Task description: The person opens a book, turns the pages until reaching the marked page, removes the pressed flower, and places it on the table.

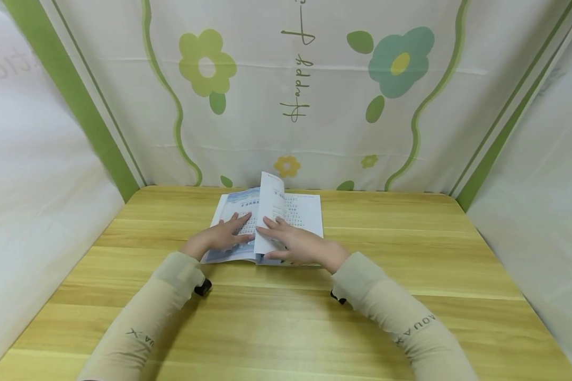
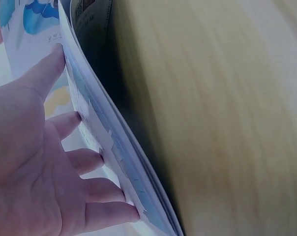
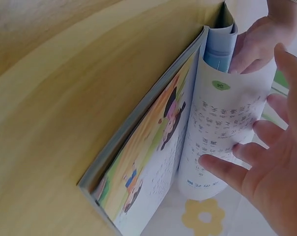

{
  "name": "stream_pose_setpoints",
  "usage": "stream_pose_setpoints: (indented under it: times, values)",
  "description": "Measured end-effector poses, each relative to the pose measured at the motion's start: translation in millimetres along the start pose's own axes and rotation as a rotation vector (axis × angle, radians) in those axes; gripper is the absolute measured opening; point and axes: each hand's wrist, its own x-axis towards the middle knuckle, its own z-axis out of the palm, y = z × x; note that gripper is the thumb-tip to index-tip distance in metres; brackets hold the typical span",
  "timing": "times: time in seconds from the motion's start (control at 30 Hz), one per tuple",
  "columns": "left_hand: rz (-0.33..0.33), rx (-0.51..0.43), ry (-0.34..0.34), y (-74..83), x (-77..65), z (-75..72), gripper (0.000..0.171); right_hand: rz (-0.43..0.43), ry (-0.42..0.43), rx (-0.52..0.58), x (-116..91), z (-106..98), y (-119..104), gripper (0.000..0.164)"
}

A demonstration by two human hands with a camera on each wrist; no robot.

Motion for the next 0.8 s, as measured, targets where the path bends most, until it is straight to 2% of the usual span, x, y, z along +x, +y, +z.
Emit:
stream_pose_setpoints:
  times: [0.1, 0.3, 0.37, 0.53, 0.8]
  values:
    - [0.01, -0.002, 0.006, -1.7, 1.2, 0.6, 0.077, -0.003, -0.001, -0.022, 2.1, 2.2, -0.2, 0.068]
    - [0.007, -0.003, 0.038, -4.3, 4.0, 0.3, 0.056, -0.017, 0.008, -0.023, 4.0, 4.8, -0.8, 0.064]
    - [-0.007, -0.025, 0.045, -4.1, 4.0, -0.2, 0.054, -0.021, 0.005, -0.015, 5.3, 5.2, -1.9, 0.063]
    - [-0.024, -0.09, 0.07, -4.4, 3.7, 0.0, 0.061, -0.014, -0.008, -0.011, 10.0, 7.4, -4.9, 0.063]
    - [-0.046, -0.097, 0.108, -3.2, 0.1, -0.2, 0.083, -0.03, -0.009, 0.013, 12.7, 9.1, -9.1, 0.056]
